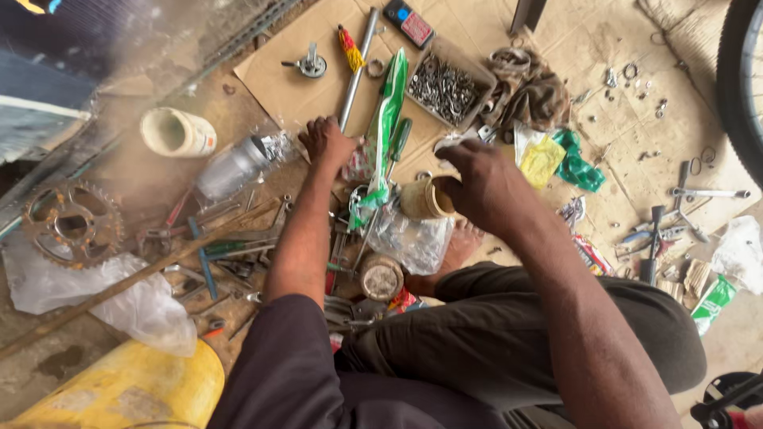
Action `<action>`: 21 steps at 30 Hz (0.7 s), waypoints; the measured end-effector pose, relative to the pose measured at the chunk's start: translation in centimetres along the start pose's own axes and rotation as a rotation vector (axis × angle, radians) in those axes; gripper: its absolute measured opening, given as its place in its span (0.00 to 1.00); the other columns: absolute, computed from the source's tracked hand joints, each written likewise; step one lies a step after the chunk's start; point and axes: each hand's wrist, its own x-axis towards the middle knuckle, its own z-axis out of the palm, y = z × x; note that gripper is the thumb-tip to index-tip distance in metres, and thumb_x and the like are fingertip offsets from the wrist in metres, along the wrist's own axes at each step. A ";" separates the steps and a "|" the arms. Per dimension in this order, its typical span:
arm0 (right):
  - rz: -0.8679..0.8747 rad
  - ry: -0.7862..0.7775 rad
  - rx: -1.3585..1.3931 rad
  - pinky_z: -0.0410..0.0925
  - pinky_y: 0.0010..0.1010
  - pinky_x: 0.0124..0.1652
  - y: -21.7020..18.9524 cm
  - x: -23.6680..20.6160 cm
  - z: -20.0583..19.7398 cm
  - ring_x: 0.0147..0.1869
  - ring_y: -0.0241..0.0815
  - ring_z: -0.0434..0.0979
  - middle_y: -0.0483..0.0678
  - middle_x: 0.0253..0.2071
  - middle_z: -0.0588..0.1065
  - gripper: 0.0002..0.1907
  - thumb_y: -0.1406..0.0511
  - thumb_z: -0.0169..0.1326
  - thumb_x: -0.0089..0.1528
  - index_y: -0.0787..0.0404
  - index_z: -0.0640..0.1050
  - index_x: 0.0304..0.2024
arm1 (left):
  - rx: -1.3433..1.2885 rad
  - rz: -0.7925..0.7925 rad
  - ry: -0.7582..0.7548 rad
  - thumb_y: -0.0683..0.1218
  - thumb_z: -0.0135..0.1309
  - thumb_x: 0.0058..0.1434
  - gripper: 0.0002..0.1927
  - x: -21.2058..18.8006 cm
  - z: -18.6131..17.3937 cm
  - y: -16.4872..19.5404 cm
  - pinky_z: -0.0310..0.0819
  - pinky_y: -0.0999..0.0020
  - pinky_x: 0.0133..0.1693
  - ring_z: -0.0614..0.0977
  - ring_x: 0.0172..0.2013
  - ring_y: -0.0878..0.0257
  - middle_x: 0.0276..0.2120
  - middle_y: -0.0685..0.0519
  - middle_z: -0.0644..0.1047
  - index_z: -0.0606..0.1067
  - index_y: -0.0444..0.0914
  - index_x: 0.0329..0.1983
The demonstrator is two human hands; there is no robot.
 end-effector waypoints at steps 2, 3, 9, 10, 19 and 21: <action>0.054 -0.009 -0.009 0.73 0.47 0.43 -0.2 0.0 -0.8 0.45 0.61 0.80 0.59 0.45 0.78 0.18 0.65 0.62 0.60 0.63 0.79 0.52 | 0.021 0.052 -0.047 0.63 0.69 0.49 0.38 0.1 0.0 -0.3 0.55 0.34 0.63 0.69 0.62 0.46 0.57 0.43 0.74 0.73 0.36 0.55; 0.055 0.001 -0.002 0.73 0.47 0.43 -0.3 0.0 -1.2 0.45 0.61 0.80 0.59 0.45 0.78 0.18 0.65 0.62 0.60 0.64 0.79 0.52 | 0.051 0.067 -0.039 0.62 0.70 0.48 0.39 0.1 0.0 -0.3 0.56 0.36 0.62 0.69 0.61 0.46 0.56 0.42 0.73 0.73 0.35 0.56; 0.073 0.025 0.000 0.72 0.46 0.42 -0.8 -0.8 -2.5 0.45 0.60 0.80 0.58 0.43 0.78 0.17 0.65 0.61 0.61 0.63 0.79 0.52 | -0.059 0.048 -0.098 0.55 0.70 0.47 0.36 -0.7 -0.1 -1.0 0.67 0.52 0.61 0.72 0.58 0.49 0.54 0.42 0.75 0.74 0.33 0.55; 0.094 0.017 0.003 0.72 0.46 0.43 -0.8 -1.0 -2.7 0.44 0.60 0.80 0.58 0.43 0.78 0.17 0.64 0.61 0.61 0.63 0.79 0.51 | -0.096 0.050 -0.120 0.55 0.72 0.46 0.36 -0.8 -0.3 -1.5 0.68 0.54 0.62 0.73 0.57 0.50 0.54 0.42 0.76 0.75 0.33 0.54; 0.094 0.023 -0.020 0.72 0.46 0.42 -0.5 -0.9 -3.3 0.44 0.59 0.79 0.57 0.43 0.77 0.16 0.64 0.61 0.61 0.63 0.80 0.51 | 0.153 0.219 0.041 0.53 0.72 0.49 0.33 -0.1 -4.0 -8.1 0.65 0.50 0.61 0.72 0.56 0.46 0.52 0.40 0.75 0.75 0.32 0.54; 0.119 -0.003 -0.019 0.72 0.45 0.41 -0.8 -0.7 -3.4 0.43 0.58 0.79 0.57 0.42 0.77 0.17 0.63 0.61 0.62 0.63 0.79 0.51 | 0.258 0.276 0.140 0.50 0.70 0.46 0.34 -0.2 -3.8 -8.3 0.65 0.48 0.59 0.73 0.53 0.47 0.50 0.40 0.75 0.75 0.32 0.55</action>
